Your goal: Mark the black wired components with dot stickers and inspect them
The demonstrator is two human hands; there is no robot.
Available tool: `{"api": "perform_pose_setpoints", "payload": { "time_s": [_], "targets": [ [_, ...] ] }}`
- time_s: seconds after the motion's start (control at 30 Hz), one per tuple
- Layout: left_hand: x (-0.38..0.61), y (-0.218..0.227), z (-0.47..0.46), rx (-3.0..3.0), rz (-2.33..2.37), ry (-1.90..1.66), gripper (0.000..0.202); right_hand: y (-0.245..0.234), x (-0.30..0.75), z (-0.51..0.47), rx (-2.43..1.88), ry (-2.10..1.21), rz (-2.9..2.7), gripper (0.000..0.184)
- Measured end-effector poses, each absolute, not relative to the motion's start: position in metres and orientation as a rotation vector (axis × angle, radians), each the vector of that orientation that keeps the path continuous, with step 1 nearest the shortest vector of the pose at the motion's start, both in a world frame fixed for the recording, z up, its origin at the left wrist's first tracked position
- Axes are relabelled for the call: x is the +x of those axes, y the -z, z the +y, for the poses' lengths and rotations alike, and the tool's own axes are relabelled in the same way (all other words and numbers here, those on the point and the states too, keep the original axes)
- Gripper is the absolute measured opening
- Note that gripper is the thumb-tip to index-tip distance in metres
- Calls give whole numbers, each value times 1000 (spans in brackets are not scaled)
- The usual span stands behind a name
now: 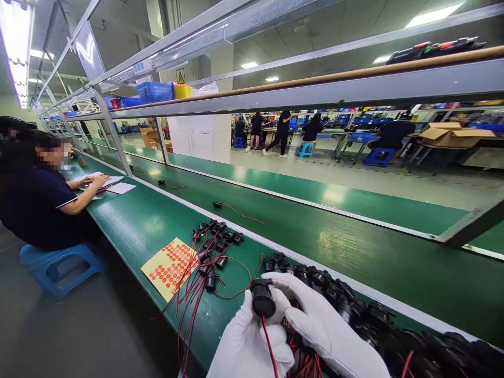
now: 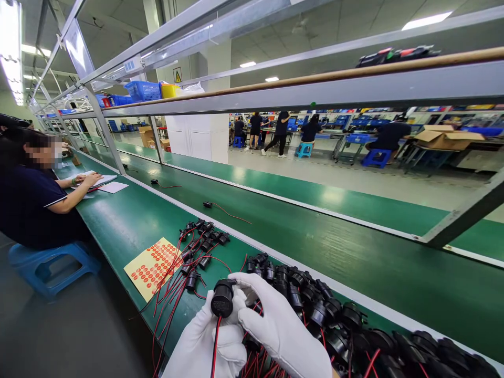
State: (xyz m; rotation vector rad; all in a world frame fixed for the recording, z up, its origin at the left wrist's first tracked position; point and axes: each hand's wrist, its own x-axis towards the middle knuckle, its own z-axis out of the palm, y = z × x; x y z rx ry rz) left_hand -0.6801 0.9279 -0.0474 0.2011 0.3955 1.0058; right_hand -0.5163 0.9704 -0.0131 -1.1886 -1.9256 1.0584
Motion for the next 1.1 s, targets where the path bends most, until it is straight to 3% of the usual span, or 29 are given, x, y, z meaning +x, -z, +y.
{"api": "perform_pose_setpoints", "payload": {
  "time_s": [0.23,0.47,0.83,1.1],
  "targets": [
    [-681,59,934,198,380,-1017,35,11,-515,970,-1133,-1060,-1950,54],
    [-675,73,951,264,319,-997,35,31,-522,966,-1375,-918,-1923,71],
    [-671,75,954,445,288,-1014,53,25,-531,959,-1409,-584,-1866,49],
    [-673,73,951,230,332,-946,44,15,-522,967,-1298,-782,-1965,40]
  ]
}}
